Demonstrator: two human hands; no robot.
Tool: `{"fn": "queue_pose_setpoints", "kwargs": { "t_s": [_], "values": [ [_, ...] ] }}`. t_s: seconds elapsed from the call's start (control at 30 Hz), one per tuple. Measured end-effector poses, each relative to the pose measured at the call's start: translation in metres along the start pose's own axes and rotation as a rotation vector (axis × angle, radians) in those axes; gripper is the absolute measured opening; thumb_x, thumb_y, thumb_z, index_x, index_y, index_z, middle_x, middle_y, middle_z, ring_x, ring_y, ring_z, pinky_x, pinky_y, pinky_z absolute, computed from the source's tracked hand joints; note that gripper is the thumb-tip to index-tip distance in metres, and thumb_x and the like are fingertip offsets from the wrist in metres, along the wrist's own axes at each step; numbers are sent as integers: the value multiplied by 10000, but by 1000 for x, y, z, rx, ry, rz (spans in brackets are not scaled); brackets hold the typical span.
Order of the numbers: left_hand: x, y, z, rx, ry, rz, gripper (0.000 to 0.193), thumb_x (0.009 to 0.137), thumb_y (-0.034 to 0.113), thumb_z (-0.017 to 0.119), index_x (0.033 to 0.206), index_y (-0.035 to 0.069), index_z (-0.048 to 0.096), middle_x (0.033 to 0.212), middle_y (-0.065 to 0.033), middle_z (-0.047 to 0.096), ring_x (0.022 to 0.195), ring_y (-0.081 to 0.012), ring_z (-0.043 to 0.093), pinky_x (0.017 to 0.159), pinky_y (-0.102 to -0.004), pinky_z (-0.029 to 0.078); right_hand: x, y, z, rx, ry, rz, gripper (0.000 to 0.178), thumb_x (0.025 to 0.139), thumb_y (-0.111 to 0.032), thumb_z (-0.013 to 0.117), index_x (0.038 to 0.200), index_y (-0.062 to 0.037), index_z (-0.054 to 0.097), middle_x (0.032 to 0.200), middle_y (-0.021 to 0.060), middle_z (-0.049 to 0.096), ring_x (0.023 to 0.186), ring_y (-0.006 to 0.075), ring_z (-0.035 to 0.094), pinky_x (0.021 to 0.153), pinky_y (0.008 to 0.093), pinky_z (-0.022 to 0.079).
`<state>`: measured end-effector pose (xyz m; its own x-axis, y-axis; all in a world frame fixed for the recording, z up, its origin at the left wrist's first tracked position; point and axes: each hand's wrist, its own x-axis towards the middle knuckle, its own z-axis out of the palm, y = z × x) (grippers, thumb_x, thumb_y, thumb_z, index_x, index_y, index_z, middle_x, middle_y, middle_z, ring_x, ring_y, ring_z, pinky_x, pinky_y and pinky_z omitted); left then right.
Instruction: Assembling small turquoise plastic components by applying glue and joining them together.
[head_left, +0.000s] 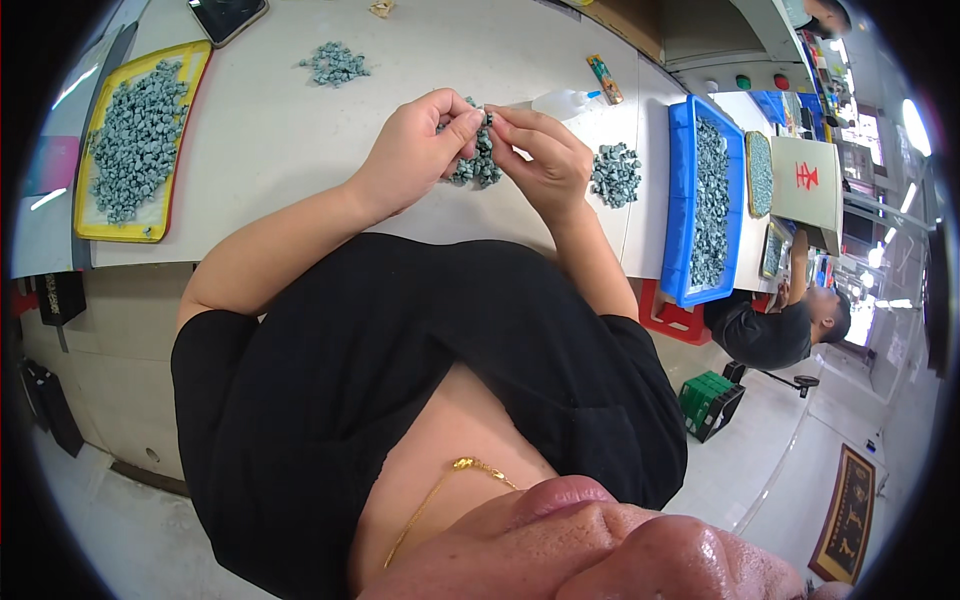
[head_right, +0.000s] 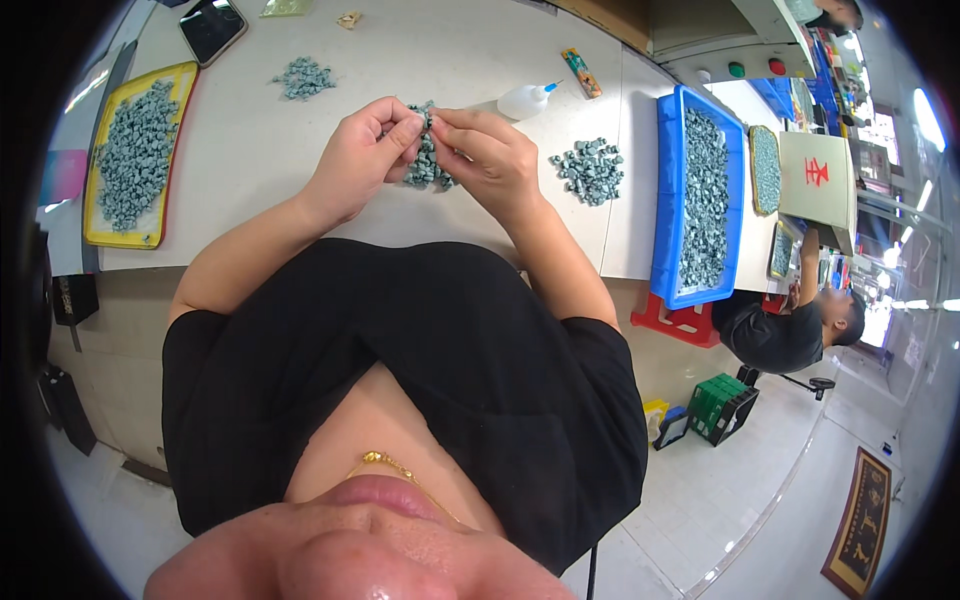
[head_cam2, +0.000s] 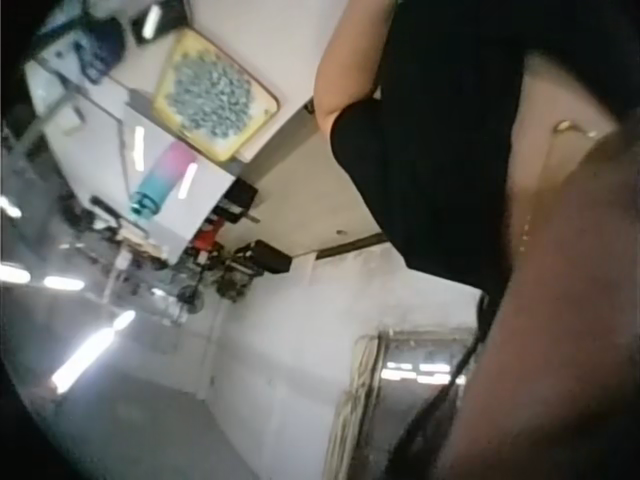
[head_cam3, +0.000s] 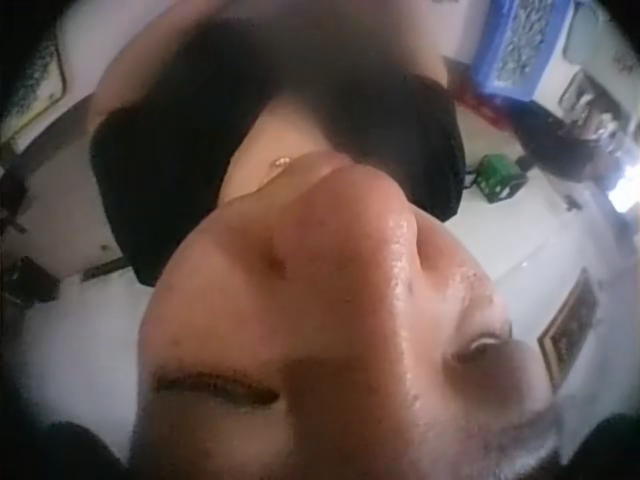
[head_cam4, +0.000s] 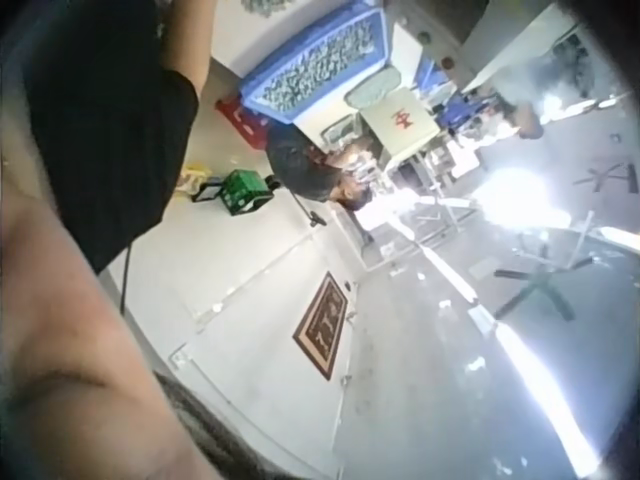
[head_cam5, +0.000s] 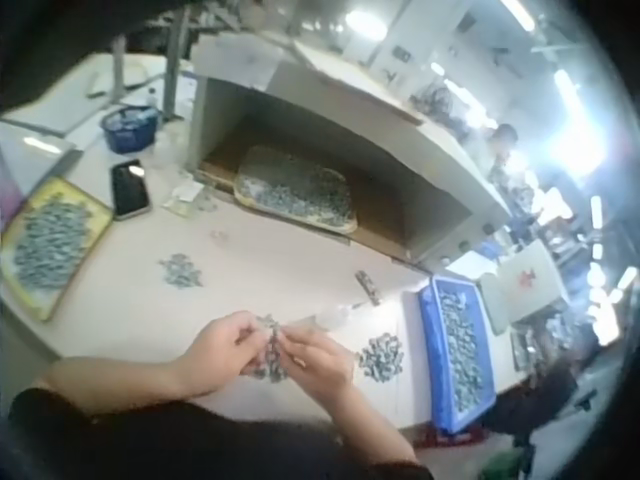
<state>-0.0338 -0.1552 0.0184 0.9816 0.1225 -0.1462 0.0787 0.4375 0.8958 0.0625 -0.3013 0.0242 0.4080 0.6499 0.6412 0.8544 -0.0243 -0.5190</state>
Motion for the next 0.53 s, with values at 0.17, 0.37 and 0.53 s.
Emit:
{"fn": "queue_pose_setpoints", "kwargs": {
  "t_s": [0.17,0.37,0.53],
  "values": [
    [10,-1,-3,-15,64,-134,168,949,181,521,856,43,501,698,10,493,512,-32,328,450,-190,264,2,5,-9,-33,-116,143,150,736,-14,723,882,-9,691,893,104,685,744,206,665,652,269,543],
    [13,-7,-10,3,122,-223,175,942,198,524,825,67,531,656,23,495,475,-42,357,423,-194,270,7,6,-38,-230,15,185,100,762,-30,704,861,-36,690,807,91,685,733,216,662,651,275,521],
    [19,4,-16,-171,136,-225,194,964,232,473,917,50,520,618,20,447,457,-70,344,408,-218,259,17,23,-55,-209,260,108,106,834,4,608,898,17,692,657,77,670,621,155,651,633,249,509]
  ]
}}
